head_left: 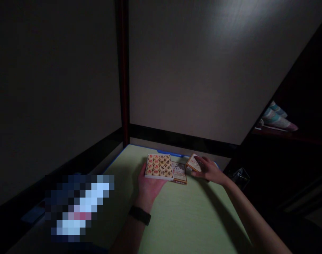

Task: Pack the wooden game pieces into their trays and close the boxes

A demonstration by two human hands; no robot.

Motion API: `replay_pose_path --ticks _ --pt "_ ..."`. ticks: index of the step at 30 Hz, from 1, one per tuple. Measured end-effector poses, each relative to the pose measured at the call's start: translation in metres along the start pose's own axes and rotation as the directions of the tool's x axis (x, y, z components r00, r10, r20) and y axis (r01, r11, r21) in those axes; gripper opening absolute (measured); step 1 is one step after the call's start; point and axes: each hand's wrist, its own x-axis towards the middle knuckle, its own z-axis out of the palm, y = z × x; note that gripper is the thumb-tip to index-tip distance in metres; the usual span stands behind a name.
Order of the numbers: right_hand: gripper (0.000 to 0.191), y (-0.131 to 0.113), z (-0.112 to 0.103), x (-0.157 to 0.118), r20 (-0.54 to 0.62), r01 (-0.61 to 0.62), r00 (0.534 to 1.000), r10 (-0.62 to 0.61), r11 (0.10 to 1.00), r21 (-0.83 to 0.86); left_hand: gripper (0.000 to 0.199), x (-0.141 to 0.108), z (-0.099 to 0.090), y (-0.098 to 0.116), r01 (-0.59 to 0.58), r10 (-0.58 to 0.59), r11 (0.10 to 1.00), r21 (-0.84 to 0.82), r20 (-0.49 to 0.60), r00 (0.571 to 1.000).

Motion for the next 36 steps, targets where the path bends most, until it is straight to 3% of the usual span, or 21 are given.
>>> replay_pose_path --ticks 5,8,10,12,16,18,22,27,31,36 --pt "0.097 0.028 0.031 -0.028 0.162 -0.081 0.983 0.091 0.994 -0.069 0.059 0.000 0.003 -0.002 0.001 -0.001 1.000 -0.012 -0.022 1.000" --pt "0.103 0.026 0.031 -0.033 0.221 -0.170 0.957 0.185 0.982 -0.088 0.059 0.000 0.003 -0.001 -0.002 0.002 1.000 -0.014 -0.029 1.000" --pt "0.105 0.015 0.025 -0.031 0.197 -0.216 0.954 0.225 0.974 -0.071 0.058 0.001 0.002 0.000 -0.008 0.008 1.000 -0.022 -0.014 1.000" --pt "0.100 -0.006 0.020 -0.024 0.100 -0.189 0.977 0.186 0.982 0.018 0.057 0.002 -0.001 0.002 -0.015 0.015 1.000 -0.026 0.004 1.000" --pt "0.085 -0.085 0.023 0.001 -0.083 0.104 0.993 -0.081 0.939 0.329 0.054 0.005 -0.006 0.006 -0.022 0.022 1.000 0.007 0.020 1.000" --pt "0.083 -0.131 0.029 0.017 -0.091 0.169 0.985 -0.146 0.918 0.359 0.051 0.006 -0.007 0.007 -0.049 0.049 0.999 0.019 0.019 0.999" --pt "0.079 -0.198 0.044 0.042 0.027 0.134 0.989 -0.148 0.945 0.300 0.044 0.006 -0.004 0.010 -0.159 0.159 0.987 0.021 0.013 0.987" --pt "0.079 -0.219 0.062 0.059 0.147 0.101 0.979 -0.142 0.961 0.258 0.042 0.006 0.002 0.018 -0.221 0.220 0.971 0.096 0.023 0.975" --pt "0.074 -0.220 0.082 0.067 0.117 0.129 0.978 -0.171 0.944 0.305 0.042 0.010 -0.004 0.029 -0.275 0.277 0.949 0.156 0.011 0.961" --pt "0.066 -0.224 0.112 0.078 0.100 0.167 0.964 -0.246 0.853 0.495 0.042 0.020 -0.018 0.048 -0.291 0.309 0.940 0.179 -0.081 0.948"
